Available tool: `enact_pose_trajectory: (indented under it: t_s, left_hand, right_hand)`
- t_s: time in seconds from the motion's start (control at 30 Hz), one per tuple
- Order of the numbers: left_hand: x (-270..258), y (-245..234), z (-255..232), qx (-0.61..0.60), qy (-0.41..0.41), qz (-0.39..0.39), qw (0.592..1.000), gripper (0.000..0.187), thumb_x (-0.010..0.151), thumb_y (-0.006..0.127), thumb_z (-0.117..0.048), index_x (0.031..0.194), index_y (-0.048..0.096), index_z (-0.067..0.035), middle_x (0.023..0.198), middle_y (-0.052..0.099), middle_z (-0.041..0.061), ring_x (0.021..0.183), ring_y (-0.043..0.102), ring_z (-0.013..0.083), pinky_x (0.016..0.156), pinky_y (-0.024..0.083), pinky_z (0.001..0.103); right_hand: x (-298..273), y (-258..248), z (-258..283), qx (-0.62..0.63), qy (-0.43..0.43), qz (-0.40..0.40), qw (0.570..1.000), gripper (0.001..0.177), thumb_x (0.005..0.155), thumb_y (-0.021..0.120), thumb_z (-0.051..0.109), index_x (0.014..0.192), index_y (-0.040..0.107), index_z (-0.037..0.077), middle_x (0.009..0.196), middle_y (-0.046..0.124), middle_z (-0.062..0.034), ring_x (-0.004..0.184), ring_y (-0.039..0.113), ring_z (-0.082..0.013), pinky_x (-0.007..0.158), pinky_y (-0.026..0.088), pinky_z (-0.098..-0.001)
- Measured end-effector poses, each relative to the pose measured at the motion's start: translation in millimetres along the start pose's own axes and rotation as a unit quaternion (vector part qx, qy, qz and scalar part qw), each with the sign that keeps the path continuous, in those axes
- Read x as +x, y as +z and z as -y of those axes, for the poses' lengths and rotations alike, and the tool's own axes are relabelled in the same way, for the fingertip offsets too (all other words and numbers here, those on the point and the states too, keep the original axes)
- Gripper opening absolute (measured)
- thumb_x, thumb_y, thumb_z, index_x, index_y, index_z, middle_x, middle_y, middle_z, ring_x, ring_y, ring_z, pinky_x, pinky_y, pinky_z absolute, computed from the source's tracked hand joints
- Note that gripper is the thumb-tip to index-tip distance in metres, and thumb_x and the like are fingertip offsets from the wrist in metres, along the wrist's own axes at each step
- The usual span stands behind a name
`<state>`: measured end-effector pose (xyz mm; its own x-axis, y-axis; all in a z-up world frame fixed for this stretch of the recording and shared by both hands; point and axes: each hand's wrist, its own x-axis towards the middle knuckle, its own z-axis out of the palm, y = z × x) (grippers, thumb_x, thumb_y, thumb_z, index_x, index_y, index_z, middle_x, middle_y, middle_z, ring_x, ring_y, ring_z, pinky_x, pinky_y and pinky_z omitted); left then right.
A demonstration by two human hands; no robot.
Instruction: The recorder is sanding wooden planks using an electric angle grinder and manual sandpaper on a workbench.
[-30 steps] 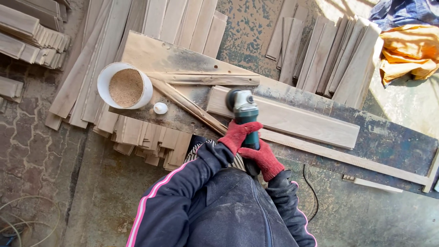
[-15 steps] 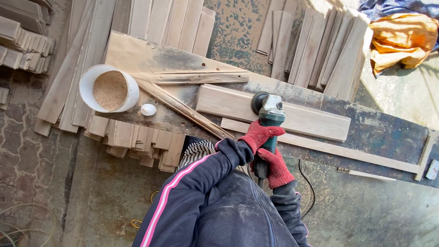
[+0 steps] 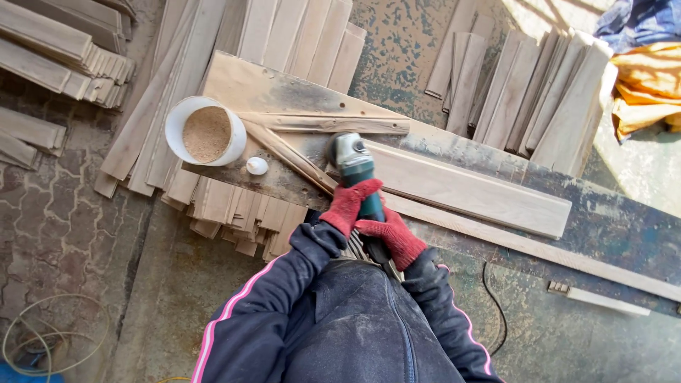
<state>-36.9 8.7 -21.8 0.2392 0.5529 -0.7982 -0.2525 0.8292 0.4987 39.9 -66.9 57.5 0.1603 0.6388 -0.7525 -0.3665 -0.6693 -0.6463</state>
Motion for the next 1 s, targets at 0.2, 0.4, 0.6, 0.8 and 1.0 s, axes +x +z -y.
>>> enact_pose_trajectory:
  t_s: [0.2,0.4,0.6,0.8,1.0]
  left_hand:
    - [-1,11,3,0.017,-0.024,-0.016,0.999,0.078,0.056,0.103,-0.025,0.117,0.061,-0.004,0.084,0.067,0.018,0.079,0.073,0.0293,0.075,0.062,0.052]
    - [-5,73,48,0.080,-0.007,0.074,0.994,0.056,0.059,0.098,-0.013,0.106,0.070,-0.001,0.075,0.070,0.011,0.066,0.070,0.0187,0.064,0.062,0.038]
    - [6,150,128,0.132,-0.043,0.169,0.976,0.059,0.054,0.099,-0.015,0.105,0.071,-0.002,0.078,0.071,0.017,0.068,0.074,0.0320,0.064,0.063,0.045]
    - [-8,168,156,0.206,-0.066,0.193,0.957,0.059,0.053,0.099,-0.023,0.105,0.074,-0.008,0.083,0.073,0.012,0.083,0.074,0.0282,0.081,0.059,0.042]
    - [-28,110,101,0.091,-0.059,0.137,0.985,0.054,0.055,0.100,-0.015,0.101,0.073,-0.006,0.076,0.072,0.012,0.069,0.073,0.0238,0.069,0.062,0.040]
  right_hand:
    - [3,-18,-4,0.013,-0.015,-0.004,1.000,0.044,0.062,0.091,0.012,0.095,0.066,-0.002,0.064,0.060,-0.0190,0.048,0.067,-0.0318,0.042,0.057,-0.0424]
    - [-15,-83,-30,0.078,0.003,-0.077,0.994,0.039,0.067,0.088,0.011,0.098,0.066,0.001,0.065,0.064,-0.0229,0.049,0.068,-0.0356,0.040,0.057,-0.0449]
    - [-56,-140,-42,0.179,-0.026,-0.196,0.964,0.035,0.070,0.085,0.011,0.099,0.066,0.005,0.066,0.063,-0.0203,0.048,0.068,-0.0354,0.040,0.058,-0.0478]
    - [-75,-161,-57,0.178,-0.037,-0.219,0.959,0.029,0.069,0.084,0.015,0.092,0.066,0.009,0.061,0.061,-0.0159,0.047,0.066,-0.0286,0.041,0.054,-0.0388]
    - [-63,-117,-52,0.085,-0.009,-0.170,0.982,0.037,0.062,0.089,0.010,0.094,0.071,0.006,0.068,0.064,-0.0128,0.058,0.065,-0.0243,0.050,0.053,-0.0367]
